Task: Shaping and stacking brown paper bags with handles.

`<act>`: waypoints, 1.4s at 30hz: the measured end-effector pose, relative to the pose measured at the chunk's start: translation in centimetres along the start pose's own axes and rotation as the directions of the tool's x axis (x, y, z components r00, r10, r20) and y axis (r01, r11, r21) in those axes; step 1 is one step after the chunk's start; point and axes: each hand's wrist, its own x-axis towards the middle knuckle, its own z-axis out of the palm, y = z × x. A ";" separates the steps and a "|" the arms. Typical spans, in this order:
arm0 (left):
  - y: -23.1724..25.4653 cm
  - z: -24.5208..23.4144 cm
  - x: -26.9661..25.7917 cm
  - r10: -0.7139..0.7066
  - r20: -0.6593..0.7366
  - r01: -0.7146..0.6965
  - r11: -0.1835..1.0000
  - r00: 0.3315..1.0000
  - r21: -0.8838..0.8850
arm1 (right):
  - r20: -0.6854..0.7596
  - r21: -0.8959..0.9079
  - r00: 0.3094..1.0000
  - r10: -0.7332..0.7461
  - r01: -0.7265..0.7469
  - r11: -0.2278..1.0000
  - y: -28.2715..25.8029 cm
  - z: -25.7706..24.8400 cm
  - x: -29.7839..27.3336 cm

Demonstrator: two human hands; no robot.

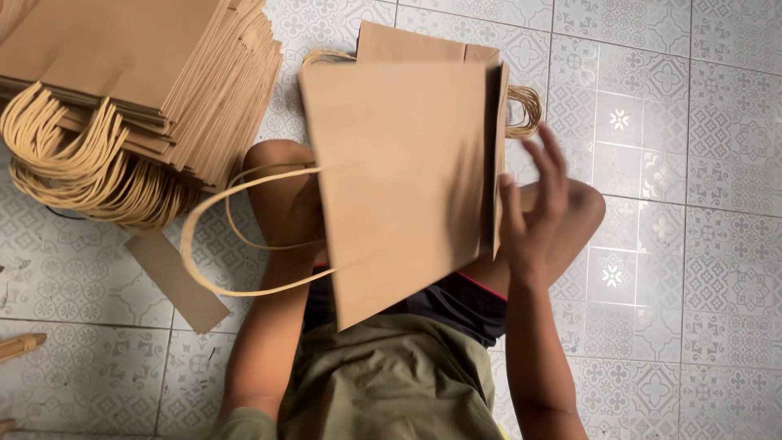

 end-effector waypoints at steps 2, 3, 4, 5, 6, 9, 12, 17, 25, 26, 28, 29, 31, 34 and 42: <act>-0.7 -1.9 0.4 -0.064 -0.009 0.063 0.990 0.998 -0.126 | 0.088 0.164 0.965 0.248 -0.260 0.952 2.1 1.2 -0.3; -1.1 -2.8 0.4 -0.101 -0.012 0.097 0.978 0.995 -0.187 | 0.212 0.292 0.863 0.459 -0.504 0.813 3.2 1.7 -0.6; -1.6 -3.5 0.8 -0.137 -0.013 0.130 0.960 0.990 -0.248 | 0.214 0.291 0.858 0.467 -0.513 0.808 3.7 3.1 -1.2; -2.0 -4.3 1.2 -0.179 -0.010 0.167 0.937 0.984 -0.305 | 0.378 0.309 0.687 0.621 -0.726 0.615 4.2 4.4 -1.9; -2.3 -4.9 1.6 -0.219 -0.005 0.203 0.910 0.976 -0.362 | 0.535 0.279 0.468 0.703 -0.884 0.376 4.7 5.7 -2.7; -2.7 -6.1 3.9 -0.333 0.028 0.299 0.806 0.943 -0.511 | 0.773 0.409 0.225 0.593 -0.892 -0.193 7.5 11.5 -8.4; -2.2 -6.7 5.1 -0.431 0.044 0.354 0.673 0.901 -0.649 | 0.763 0.404 0.235 0.602 -0.900 -0.161 6.7 10.5 -6.7; 0.5 -6.1 6.2 -0.363 -0.226 0.323 0.926 0.904 -0.195 | 0.664 0.409 0.278 0.694 -0.912 -0.026 10.8 10.3 -4.2; 2.7 -4.4 19.7 -0.239 -0.282 0.244 0.970 0.929 -0.018 | 0.471 0.431 0.548 0.691 -0.827 0.362 18.7 11.5 5.0; 3.2 -2.3 21.4 -0.108 -0.250 0.169 0.957 0.962 0.236 | 0.413 0.438 0.631 0.656 -0.770 0.465 20.3 12.3 5.9; 2.7 -1.3 25.7 0.019 -0.203 0.080 0.880 0.979 0.468 | 0.370 0.438 0.711 0.598 -0.701 0.563 22.6 13.8 7.3; 1.4 -2.4 28.2 0.125 -0.119 -0.044 0.850 0.985 0.525 | 0.341 0.458 0.749 0.569 -0.660 0.595 23.2 14.4 7.8; 0.0 -3.5 31.4 0.238 -0.038 -0.176 0.806 0.970 0.565 | 0.318 0.477 0.791 0.523 -0.610 0.633 24.8 15.8 7.6; -0.6 -3.5 32.5 0.482 0.117 -0.333 0.392 0.869 0.857 | 0.206 0.341 0.824 0.528 -0.566 0.751 26.4 17.5 6.6; -0.2 -0.5 31.6 0.676 0.228 -0.270 -0.045 0.701 0.962 | 0.097 0.082 0.858 0.504 -0.511 0.855 27.9 20.7 5.6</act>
